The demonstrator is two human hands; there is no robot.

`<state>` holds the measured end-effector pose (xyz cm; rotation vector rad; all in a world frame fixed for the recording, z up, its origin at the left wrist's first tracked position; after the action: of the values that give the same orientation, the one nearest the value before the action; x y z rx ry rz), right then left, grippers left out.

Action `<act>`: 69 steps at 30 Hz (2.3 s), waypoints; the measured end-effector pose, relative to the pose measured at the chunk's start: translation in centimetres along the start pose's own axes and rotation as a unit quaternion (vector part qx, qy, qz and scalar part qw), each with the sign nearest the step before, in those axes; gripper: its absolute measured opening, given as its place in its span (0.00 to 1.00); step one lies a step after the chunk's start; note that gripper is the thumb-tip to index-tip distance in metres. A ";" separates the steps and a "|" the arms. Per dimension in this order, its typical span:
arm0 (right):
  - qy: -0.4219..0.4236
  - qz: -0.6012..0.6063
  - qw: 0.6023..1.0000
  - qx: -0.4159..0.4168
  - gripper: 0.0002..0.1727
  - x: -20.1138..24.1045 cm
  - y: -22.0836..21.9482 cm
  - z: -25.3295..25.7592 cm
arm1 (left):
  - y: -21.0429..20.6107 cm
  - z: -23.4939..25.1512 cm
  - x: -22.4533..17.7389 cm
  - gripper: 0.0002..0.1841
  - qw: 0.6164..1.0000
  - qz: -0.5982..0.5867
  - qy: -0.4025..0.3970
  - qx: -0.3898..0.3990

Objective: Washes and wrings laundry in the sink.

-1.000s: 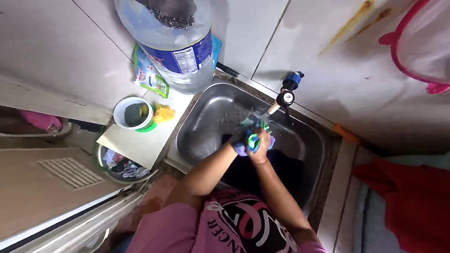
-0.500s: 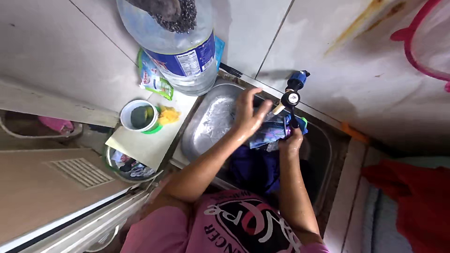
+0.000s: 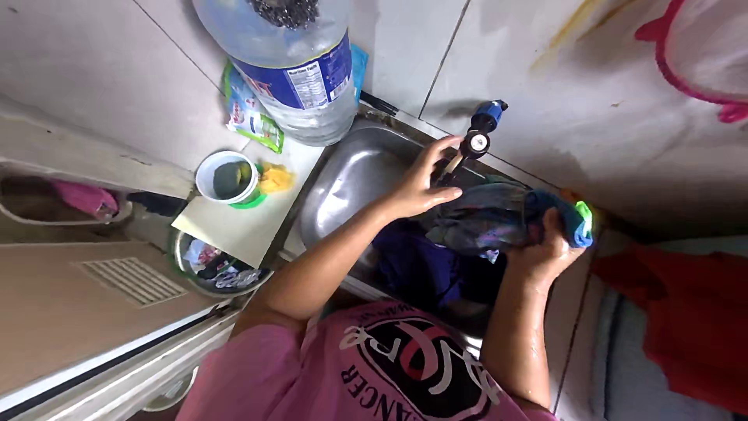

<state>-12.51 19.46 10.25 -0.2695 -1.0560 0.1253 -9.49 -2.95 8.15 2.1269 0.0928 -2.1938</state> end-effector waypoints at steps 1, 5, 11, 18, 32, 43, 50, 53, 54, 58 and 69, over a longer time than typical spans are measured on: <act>0.033 -0.003 0.999 0.024 0.15 0.8 -0.1 -0.1 | -0.2 -1.4 1.3 0.41 0.995 -0.032 0.091 -0.040; 0.142 -0.033 0.977 0.154 0.10 2.7 -1.7 -2.5 | -3.6 -5.6 7.7 0.34 0.876 -0.259 0.406 0.005; -0.028 0.123 0.985 0.115 0.09 1.9 -2.1 -5.1 | -6.9 -6.3 6.3 0.32 0.800 -0.390 0.455 -0.034; -0.363 0.226 0.901 -0.075 0.29 -8.6 3.0 -6.9 | -7.8 -5.8 5.7 0.29 0.796 -0.494 0.346 -0.053; -0.130 0.172 0.958 0.188 0.13 -4.4 1.8 -2.3 | -6.0 -6.9 9.9 0.49 0.792 -0.426 0.436 -0.020; -0.013 0.175 0.877 0.446 0.15 -1.7 -2.1 -6.2 | -8.1 -7.1 6.7 0.24 0.757 -0.520 0.389 0.069; -0.072 0.322 0.891 0.310 0.18 -1.2 -1.5 -6.0 | -8.4 -6.2 7.1 0.41 0.750 -0.580 0.308 0.080; -0.161 0.404 0.872 0.227 0.24 -2.5 -1.1 -6.5 | -9.1 -5.9 8.5 0.42 0.741 -0.598 0.282 0.118; -0.184 0.418 0.867 0.200 0.27 -3.0 -0.7 -6.6 | -9.2 -6.0 8.5 0.38 0.738 -0.599 0.298 0.090; -0.266 0.361 0.893 0.047 0.26 -4.5 1.8 -6.0 | -9.3 -5.3 6.7 0.18 0.744 -0.551 0.371 -0.071; -0.516 0.193 0.829 0.100 0.29 -9.4 1.8 -5.3 | -9.2 -4.1 1.1 0.18 0.980 0.129 -0.142 -0.060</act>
<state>-12.42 18.20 -0.67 -0.2144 -2.0415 0.8173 -6.37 6.61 6.76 1.6400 -0.0655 -2.2425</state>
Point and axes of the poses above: each hand's wrist, its own z-axis towards the middle knuckle, its own y-axis out of the back of the hand, x = y × z, the point moved 4 cm from there along z, towards the middle knuckle, and after that the axes turned 10 degrees about y, right-handed, at the moved point
